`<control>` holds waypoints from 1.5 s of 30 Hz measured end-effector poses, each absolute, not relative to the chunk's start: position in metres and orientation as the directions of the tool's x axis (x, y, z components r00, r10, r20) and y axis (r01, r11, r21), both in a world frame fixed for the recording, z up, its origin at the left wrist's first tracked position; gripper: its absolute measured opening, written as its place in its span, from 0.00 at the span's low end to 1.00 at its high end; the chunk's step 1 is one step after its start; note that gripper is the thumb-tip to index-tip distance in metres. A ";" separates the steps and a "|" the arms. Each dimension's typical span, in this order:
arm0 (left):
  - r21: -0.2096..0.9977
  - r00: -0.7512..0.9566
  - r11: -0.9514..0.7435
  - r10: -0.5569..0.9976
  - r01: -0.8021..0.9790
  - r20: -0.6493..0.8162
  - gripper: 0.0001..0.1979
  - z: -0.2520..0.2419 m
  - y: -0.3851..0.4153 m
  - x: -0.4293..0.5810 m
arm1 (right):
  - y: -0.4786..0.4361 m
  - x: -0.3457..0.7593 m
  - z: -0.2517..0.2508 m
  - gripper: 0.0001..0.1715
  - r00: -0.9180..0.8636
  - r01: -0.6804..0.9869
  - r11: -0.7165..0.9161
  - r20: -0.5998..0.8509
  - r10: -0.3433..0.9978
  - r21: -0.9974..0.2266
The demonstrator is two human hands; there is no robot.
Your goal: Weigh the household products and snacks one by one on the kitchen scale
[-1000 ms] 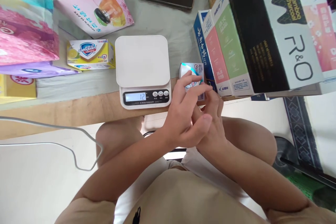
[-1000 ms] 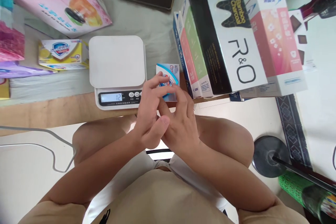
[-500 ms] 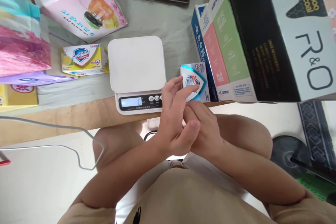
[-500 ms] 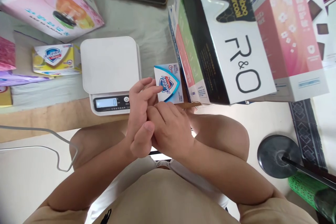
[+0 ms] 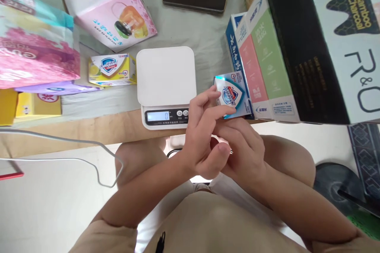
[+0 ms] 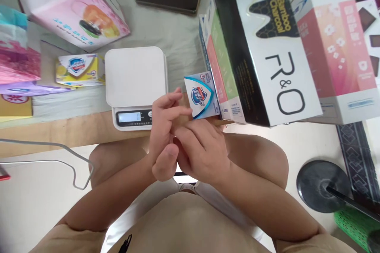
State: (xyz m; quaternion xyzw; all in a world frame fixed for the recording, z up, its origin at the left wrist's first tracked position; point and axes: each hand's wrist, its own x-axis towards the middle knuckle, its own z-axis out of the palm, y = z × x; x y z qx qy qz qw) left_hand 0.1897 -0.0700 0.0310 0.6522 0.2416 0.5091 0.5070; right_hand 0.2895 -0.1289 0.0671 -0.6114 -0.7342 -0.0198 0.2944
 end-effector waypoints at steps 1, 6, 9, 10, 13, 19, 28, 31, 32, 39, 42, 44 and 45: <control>0.894 0.315 -0.394 0.838 -0.214 0.445 0.21 0.032 -0.068 0.188 | -0.126 0.288 0.069 0.11 -0.088 0.886 0.292 0.486 0.870 -0.361; 0.880 0.162 -0.434 0.871 -0.194 0.465 0.21 0.034 -0.049 0.165 | -0.104 0.276 0.075 0.14 -0.102 0.808 0.387 0.541 0.835 -0.445; 0.924 0.063 -0.339 0.933 -0.177 0.354 0.19 0.035 -0.036 0.140 | -0.086 0.268 0.075 0.15 -0.108 0.806 0.397 0.551 0.828 -0.439; 0.934 0.032 -0.317 0.945 -0.168 0.326 0.18 0.034 -0.031 0.131 | -0.080 0.265 0.074 0.16 -0.103 0.807 0.399 0.561 0.821 -0.436; 0.973 -0.058 -0.151 0.988 -0.173 0.143 0.12 0.030 -0.017 0.104 | -0.060 0.250 0.067 0.15 -0.089 0.831 0.381 0.579 0.811 -0.406; 0.913 -0.189 0.265 0.924 -0.309 -0.333 0.10 0.009 0.010 0.052 | -0.019 0.212 0.046 0.14 -0.070 0.858 0.274 0.429 0.901 -0.434; 0.817 -0.229 0.391 0.827 -0.424 -0.514 0.12 0.016 0.021 0.025 | 0.049 0.175 0.053 0.23 -0.046 0.862 0.037 -0.006 0.999 -0.505; 0.820 -0.243 0.396 0.820 -0.414 -0.519 0.13 0.018 0.019 0.022 | 0.052 0.169 0.045 0.27 -0.054 0.887 0.056 0.018 0.998 -0.459; 0.817 -0.226 0.405 0.823 -0.410 -0.521 0.13 0.017 0.018 0.019 | 0.051 0.168 0.040 0.29 -0.064 0.899 0.070 0.030 0.998 -0.431; 0.809 -0.136 0.428 0.846 -0.404 -0.516 0.14 0.012 0.014 0.003 | 0.044 0.160 0.007 0.34 -0.029 0.922 0.083 0.147 0.989 -0.377; 0.807 -0.165 0.413 0.840 -0.423 -0.517 0.13 0.014 0.015 0.007 | 0.045 0.158 0.008 0.34 -0.019 0.937 0.068 0.144 0.989 -0.342; 0.802 -0.175 0.410 0.835 -0.435 -0.522 0.12 0.014 0.015 0.009 | 0.046 0.159 0.013 0.34 -0.024 0.938 0.075 0.152 0.988 -0.338; 0.800 -0.177 0.408 0.834 -0.440 -0.523 0.11 0.014 0.015 0.010 | 0.046 0.159 0.016 0.33 -0.028 0.935 0.082 0.159 0.987 -0.345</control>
